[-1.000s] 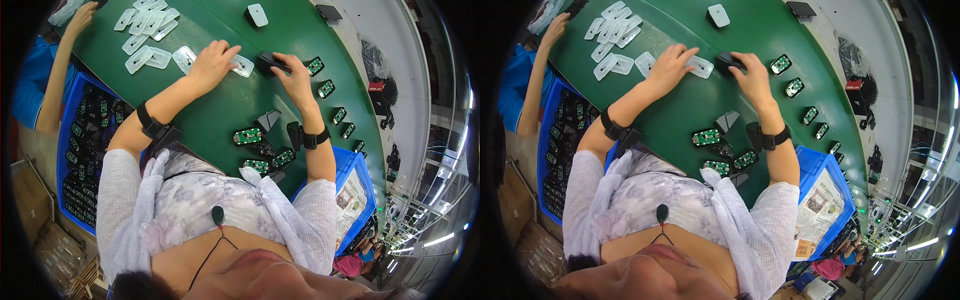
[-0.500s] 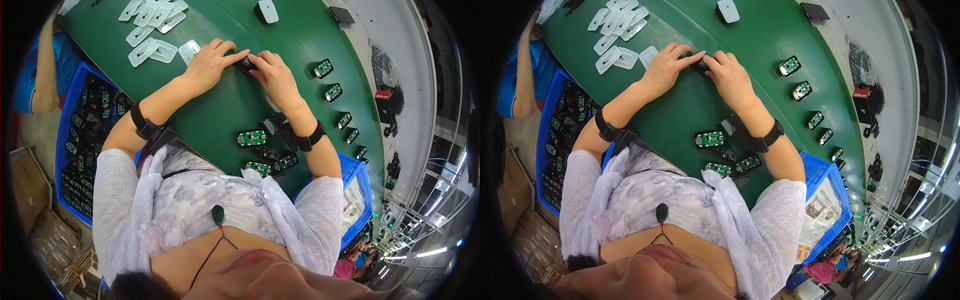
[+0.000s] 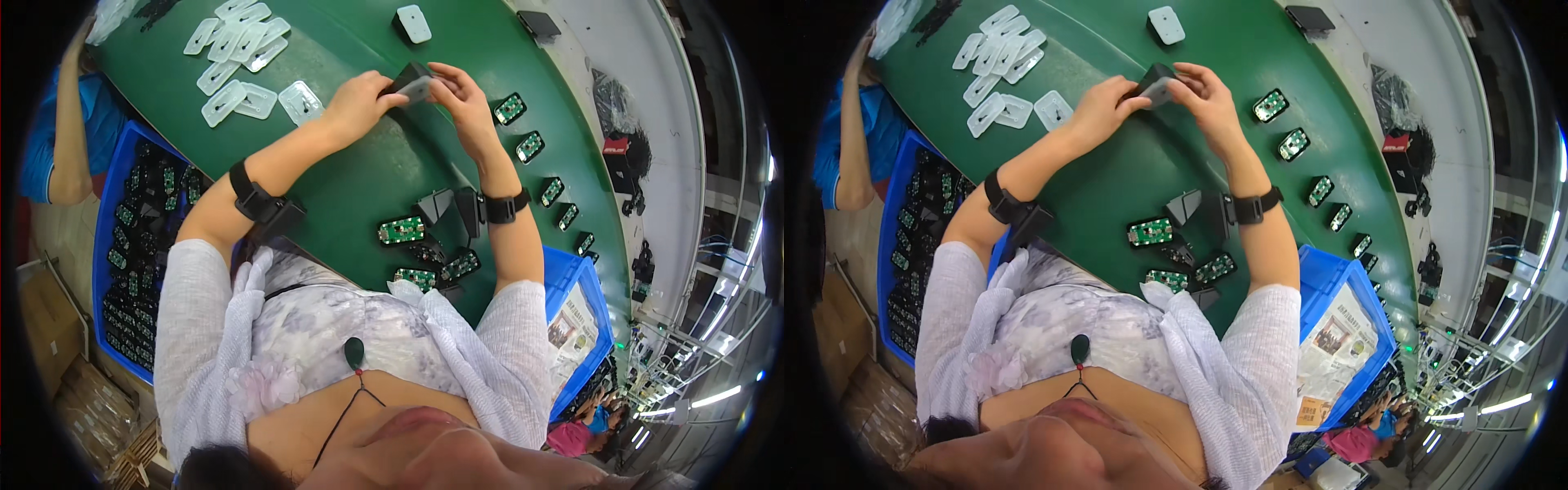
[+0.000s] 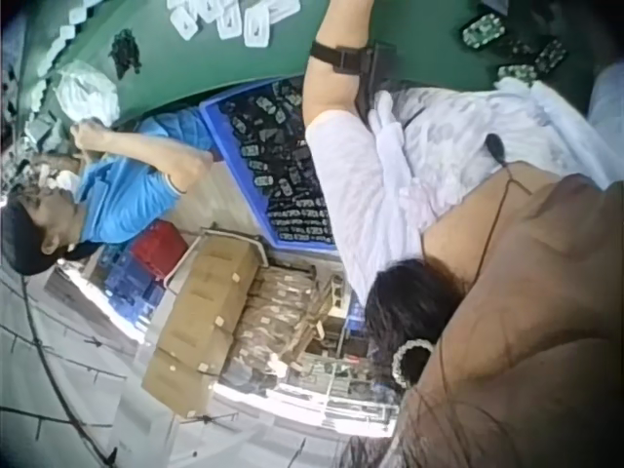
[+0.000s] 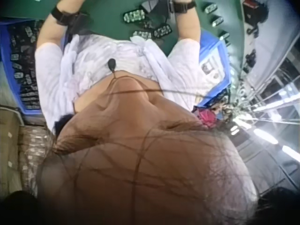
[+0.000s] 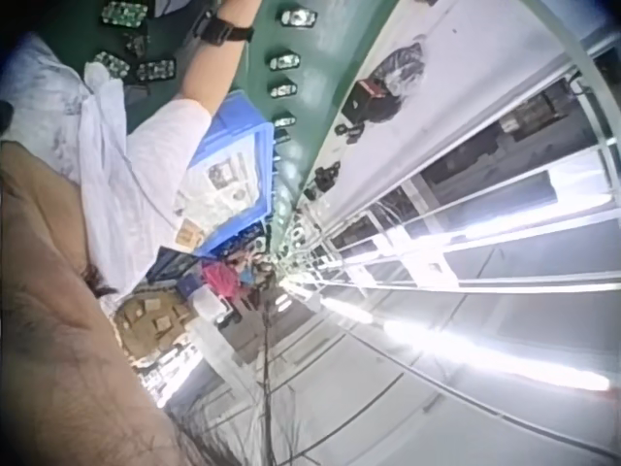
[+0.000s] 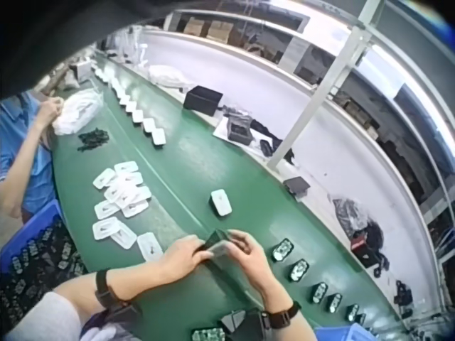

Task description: Assembling electronic components into plastic housings on a production line.

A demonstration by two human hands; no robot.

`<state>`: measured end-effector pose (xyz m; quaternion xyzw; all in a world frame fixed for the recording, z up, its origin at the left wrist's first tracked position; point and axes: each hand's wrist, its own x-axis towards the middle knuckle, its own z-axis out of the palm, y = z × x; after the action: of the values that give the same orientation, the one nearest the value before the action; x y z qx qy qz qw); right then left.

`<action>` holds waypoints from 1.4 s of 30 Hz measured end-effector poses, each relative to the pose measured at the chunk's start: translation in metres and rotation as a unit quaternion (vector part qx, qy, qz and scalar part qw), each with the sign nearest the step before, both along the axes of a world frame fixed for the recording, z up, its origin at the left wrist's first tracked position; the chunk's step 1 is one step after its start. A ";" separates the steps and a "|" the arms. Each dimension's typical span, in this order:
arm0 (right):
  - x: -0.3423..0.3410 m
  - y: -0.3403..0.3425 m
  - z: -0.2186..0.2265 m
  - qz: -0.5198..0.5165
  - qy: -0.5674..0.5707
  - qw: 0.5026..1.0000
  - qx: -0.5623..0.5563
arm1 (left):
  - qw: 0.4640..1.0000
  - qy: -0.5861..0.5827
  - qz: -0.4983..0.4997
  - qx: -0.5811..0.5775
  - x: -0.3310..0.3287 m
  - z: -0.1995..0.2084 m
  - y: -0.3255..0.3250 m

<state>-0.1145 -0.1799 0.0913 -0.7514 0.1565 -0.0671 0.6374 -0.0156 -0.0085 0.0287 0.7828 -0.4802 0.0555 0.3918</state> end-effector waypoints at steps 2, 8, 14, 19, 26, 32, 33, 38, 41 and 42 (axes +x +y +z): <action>-0.004 0.004 0.002 -0.025 -0.044 0.994 0.099 | 0.958 0.281 0.005 -0.063 -0.011 0.016 -0.012; 0.025 -0.037 -0.005 0.021 -0.048 0.995 -0.090 | 0.977 0.210 -0.012 -0.028 -0.022 0.015 -0.022; 0.061 -0.101 -0.015 0.101 0.079 0.962 -0.242 | 0.994 -0.082 0.063 0.040 -0.024 0.022 0.055; 0.073 -0.145 -0.020 0.125 0.134 0.950 -0.251 | 0.956 -0.194 0.175 0.131 -0.014 -0.001 0.100; 0.051 -0.149 -0.018 -0.015 0.024 0.866 -0.500 | 0.954 -0.171 0.180 0.166 -0.016 -0.010 0.092; 0.004 -0.132 -0.014 -0.057 0.230 0.642 -0.729 | 0.960 -0.198 0.149 0.134 -0.045 -0.014 0.058; 0.003 -0.132 -0.016 -0.054 0.267 0.675 -0.686 | 0.962 -0.209 0.145 0.100 -0.049 -0.019 0.049; -0.006 -0.148 -0.013 -0.041 0.304 0.762 -0.571 | 0.967 -0.210 0.146 0.003 -0.053 -0.027 0.038; -0.011 -0.127 -0.003 -0.107 0.303 0.881 -0.347 | 0.967 -0.206 0.146 -0.012 -0.053 -0.031 0.041; -0.016 -0.122 -0.002 -0.074 0.216 0.936 -0.266 | 0.968 -0.202 0.148 0.002 -0.053 -0.031 0.043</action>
<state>-0.1301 -0.3014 0.0888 -0.8762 0.3223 0.0105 0.3581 -0.0690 0.0341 -0.0019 0.8184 -0.4288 0.2689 0.2721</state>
